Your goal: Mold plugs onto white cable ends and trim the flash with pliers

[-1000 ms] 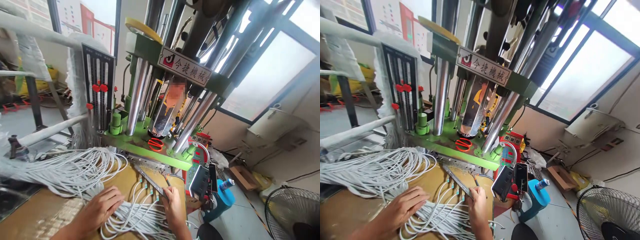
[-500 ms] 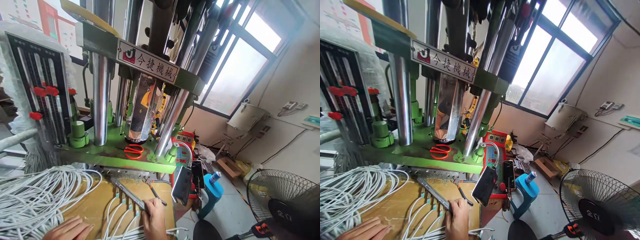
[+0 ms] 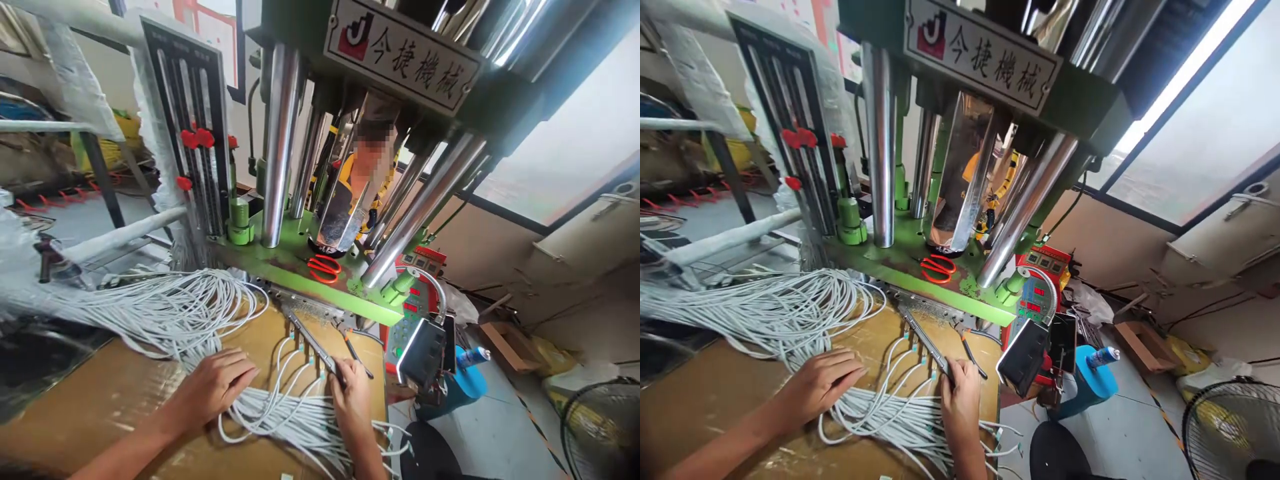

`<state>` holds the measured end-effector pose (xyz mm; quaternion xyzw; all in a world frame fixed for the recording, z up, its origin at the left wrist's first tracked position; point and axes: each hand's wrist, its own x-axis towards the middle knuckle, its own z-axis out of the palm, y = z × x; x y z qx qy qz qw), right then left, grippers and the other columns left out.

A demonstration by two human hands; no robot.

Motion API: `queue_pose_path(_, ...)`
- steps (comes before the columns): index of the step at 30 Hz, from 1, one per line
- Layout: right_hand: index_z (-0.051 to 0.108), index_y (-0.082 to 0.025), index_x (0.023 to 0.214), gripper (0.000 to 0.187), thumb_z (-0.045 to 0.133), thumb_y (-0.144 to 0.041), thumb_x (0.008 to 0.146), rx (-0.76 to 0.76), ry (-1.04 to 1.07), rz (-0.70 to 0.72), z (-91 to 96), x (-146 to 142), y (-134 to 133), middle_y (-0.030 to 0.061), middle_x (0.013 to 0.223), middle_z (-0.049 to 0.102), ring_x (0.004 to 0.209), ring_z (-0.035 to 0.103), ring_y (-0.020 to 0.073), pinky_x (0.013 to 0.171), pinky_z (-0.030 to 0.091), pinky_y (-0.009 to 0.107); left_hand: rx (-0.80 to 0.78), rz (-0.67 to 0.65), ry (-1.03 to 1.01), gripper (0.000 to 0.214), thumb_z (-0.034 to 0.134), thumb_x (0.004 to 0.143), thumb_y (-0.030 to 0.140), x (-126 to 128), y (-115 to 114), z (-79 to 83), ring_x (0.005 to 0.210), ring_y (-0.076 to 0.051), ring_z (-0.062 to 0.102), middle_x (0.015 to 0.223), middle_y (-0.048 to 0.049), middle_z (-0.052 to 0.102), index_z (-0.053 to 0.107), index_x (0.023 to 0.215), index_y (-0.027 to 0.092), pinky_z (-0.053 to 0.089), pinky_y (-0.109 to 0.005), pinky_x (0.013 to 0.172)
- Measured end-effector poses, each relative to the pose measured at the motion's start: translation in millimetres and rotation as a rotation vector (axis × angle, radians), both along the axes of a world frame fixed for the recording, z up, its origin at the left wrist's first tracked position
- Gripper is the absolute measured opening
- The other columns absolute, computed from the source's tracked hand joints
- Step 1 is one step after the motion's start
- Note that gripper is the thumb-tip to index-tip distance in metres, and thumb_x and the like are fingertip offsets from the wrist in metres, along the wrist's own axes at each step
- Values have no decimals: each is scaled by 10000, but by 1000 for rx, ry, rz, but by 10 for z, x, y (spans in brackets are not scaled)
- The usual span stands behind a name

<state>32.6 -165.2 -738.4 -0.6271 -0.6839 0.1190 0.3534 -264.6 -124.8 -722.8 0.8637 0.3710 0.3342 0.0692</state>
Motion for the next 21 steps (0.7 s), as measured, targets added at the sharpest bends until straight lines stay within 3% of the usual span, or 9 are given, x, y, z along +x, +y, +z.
queue_pose_path(5, 670, -246, 1080, 241, 534, -205, 886, 2, -15, 0, -11, 18, 2, 57, 951, 648, 911, 604, 220, 818, 482, 340, -112, -3, 85, 307, 398, 974, 159, 4, -14, -19, 701, -161, 551, 714, -22, 604, 611, 755, 177, 395, -277, 692)
queue_pose_path(21, 674, -254, 1072, 251, 511, -391, 938, 29, -47, 24, -102, 77, 28, 72, 955, 659, 904, 623, 232, 799, 511, 342, -151, -19, 71, 295, 419, 976, 172, -4, -16, -46, 705, -170, 502, 709, -21, 580, 556, 714, 179, 340, -303, 676)
